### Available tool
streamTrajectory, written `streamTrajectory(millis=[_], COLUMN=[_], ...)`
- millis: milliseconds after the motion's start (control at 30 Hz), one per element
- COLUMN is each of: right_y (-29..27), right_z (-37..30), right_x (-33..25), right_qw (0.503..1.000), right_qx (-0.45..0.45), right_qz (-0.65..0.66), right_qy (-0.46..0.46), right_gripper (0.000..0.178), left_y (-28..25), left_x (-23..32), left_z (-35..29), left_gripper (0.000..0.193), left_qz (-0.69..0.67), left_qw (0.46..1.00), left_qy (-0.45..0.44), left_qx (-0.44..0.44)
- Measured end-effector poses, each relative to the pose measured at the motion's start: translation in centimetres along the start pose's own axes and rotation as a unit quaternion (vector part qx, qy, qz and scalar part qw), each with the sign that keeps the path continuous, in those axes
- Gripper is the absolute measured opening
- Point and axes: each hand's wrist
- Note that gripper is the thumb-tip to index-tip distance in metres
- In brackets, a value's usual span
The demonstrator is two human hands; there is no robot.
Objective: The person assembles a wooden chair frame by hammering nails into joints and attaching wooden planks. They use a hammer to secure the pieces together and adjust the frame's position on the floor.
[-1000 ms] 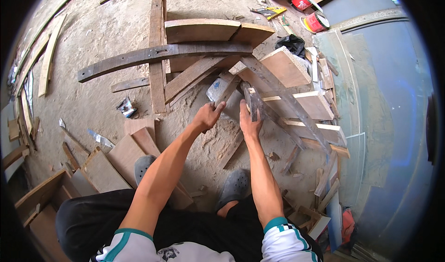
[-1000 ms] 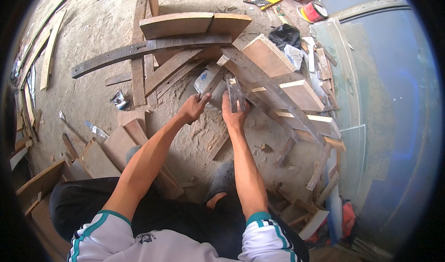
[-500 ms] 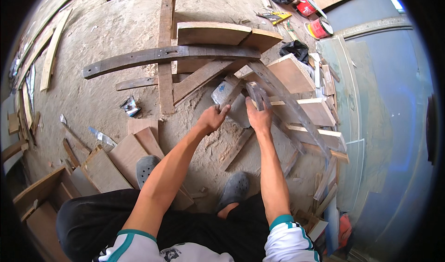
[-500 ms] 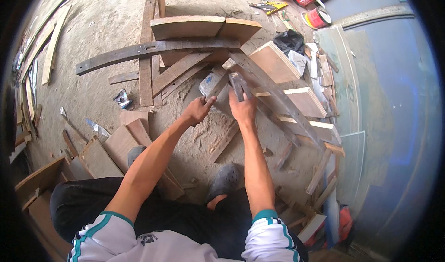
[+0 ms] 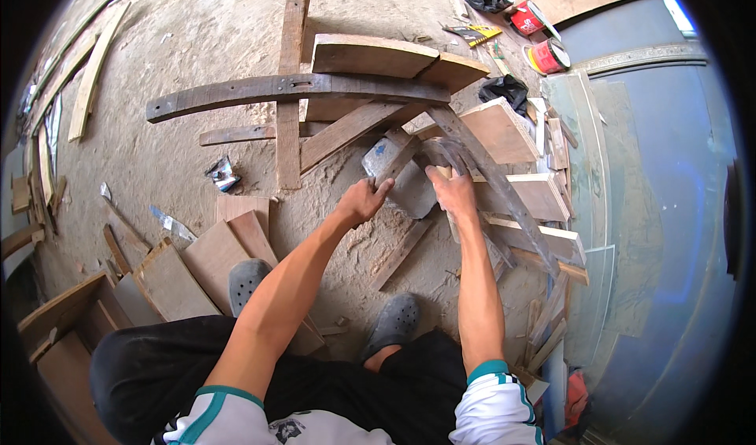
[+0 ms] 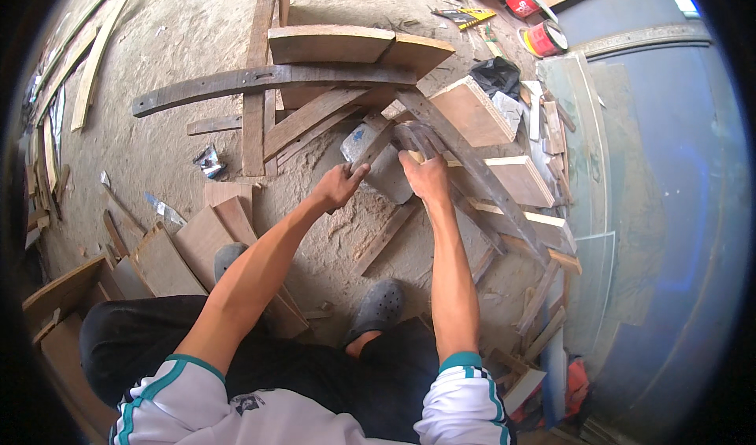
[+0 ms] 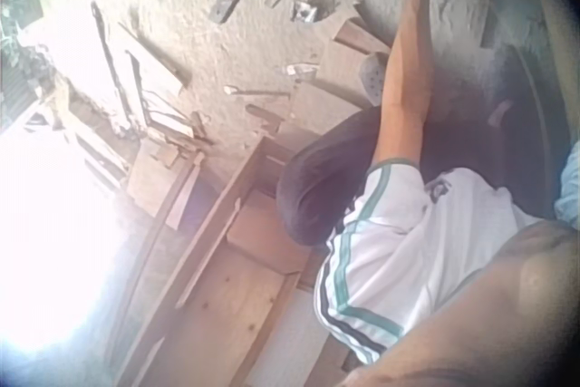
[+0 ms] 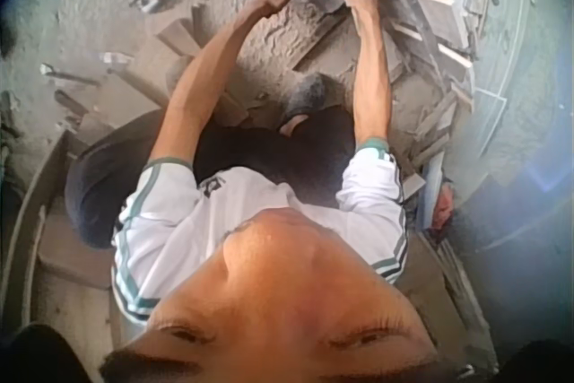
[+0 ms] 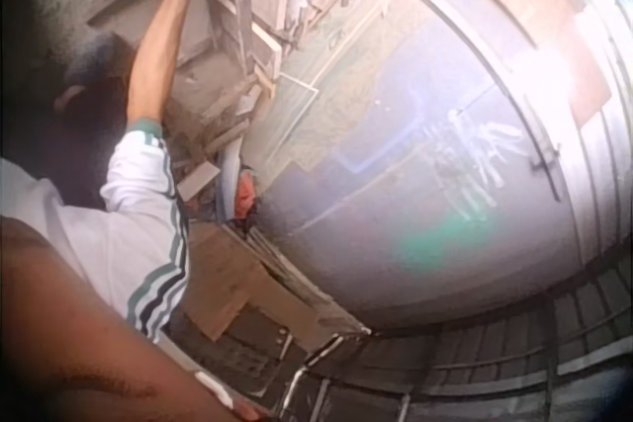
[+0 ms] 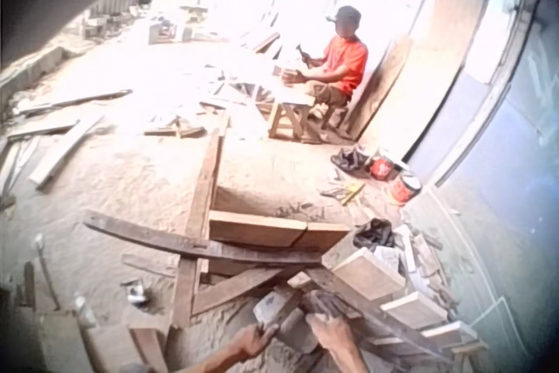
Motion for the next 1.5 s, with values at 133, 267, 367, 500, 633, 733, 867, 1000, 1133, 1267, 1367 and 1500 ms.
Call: streamTrajectory(millis=[133, 267, 367, 500, 633, 733, 867, 1000, 1133, 1267, 1367, 1500], right_y=[-0.3, -0.4, 0.3, -0.5, 0.0, 0.6, 0.3, 1.0, 1.3, 1.0, 1.5, 3.7], right_z=[-1.7, -0.4, -0.1, -2.2, -1.6, -2.7, -1.3, -0.6, -1.1, -2.7, -4.0, -0.5], right_x=[-3.6, -1.5, -0.6, -3.4, -0.6, 0.0, 1.6, 1.4, 0.1, -0.4, -1.3, 3.2], right_qw=[0.989, 0.998, 0.999, 1.000, 0.968, 0.969, 0.950, 0.949, 0.893, 0.909, 0.965, 0.920], right_qx=[-0.074, -0.035, -0.008, -0.003, 0.116, 0.150, 0.164, 0.165, 0.234, 0.230, 0.167, 0.172], right_qz=[0.010, -0.023, -0.027, -0.024, -0.087, -0.102, -0.149, -0.111, -0.170, -0.174, -0.080, -0.032], right_qy=[0.125, 0.046, 0.026, 0.004, -0.203, -0.166, -0.221, -0.244, -0.344, -0.300, -0.185, -0.351], right_gripper=[0.054, 0.053, 0.054, 0.049, 0.033, 0.025, 0.022, 0.018, 0.013, 0.009, 0.010, 0.014], left_y=[-0.5, -0.3, -0.3, -0.5, -0.1, -0.1, 0.0, -0.2, -0.2, -0.5, -0.7, -0.4], left_x=[-0.5, 0.1, 0.3, 0.1, -0.4, -0.8, -0.7, -0.4, -0.4, -0.1, -0.4, 0.3], left_z=[-0.2, 0.0, -0.1, -0.2, 0.1, 0.0, 0.1, 0.0, 0.0, -0.4, -0.3, 0.0], left_gripper=[0.076, 0.077, 0.078, 0.077, 0.075, 0.074, 0.074, 0.075, 0.075, 0.075, 0.075, 0.074], left_qz=[0.005, 0.004, 0.004, -0.002, -0.008, -0.002, -0.005, -0.004, 0.000, -0.007, 0.008, 0.011], left_qw=[1.000, 1.000, 1.000, 1.000, 1.000, 1.000, 1.000, 1.000, 1.000, 1.000, 1.000, 1.000], left_qy=[-0.005, -0.002, -0.003, 0.001, 0.000, 0.001, 0.005, 0.006, 0.009, 0.009, 0.000, -0.001], left_qx=[0.003, -0.010, -0.015, -0.004, -0.010, 0.000, -0.005, -0.011, -0.003, 0.000, -0.002, -0.005])
Point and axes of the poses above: each hand's wrist, its own z-axis towards the middle knuckle, its own y-axis out of the palm, x = y × z, and after that the axes turned 11 degrees about y, right-handed
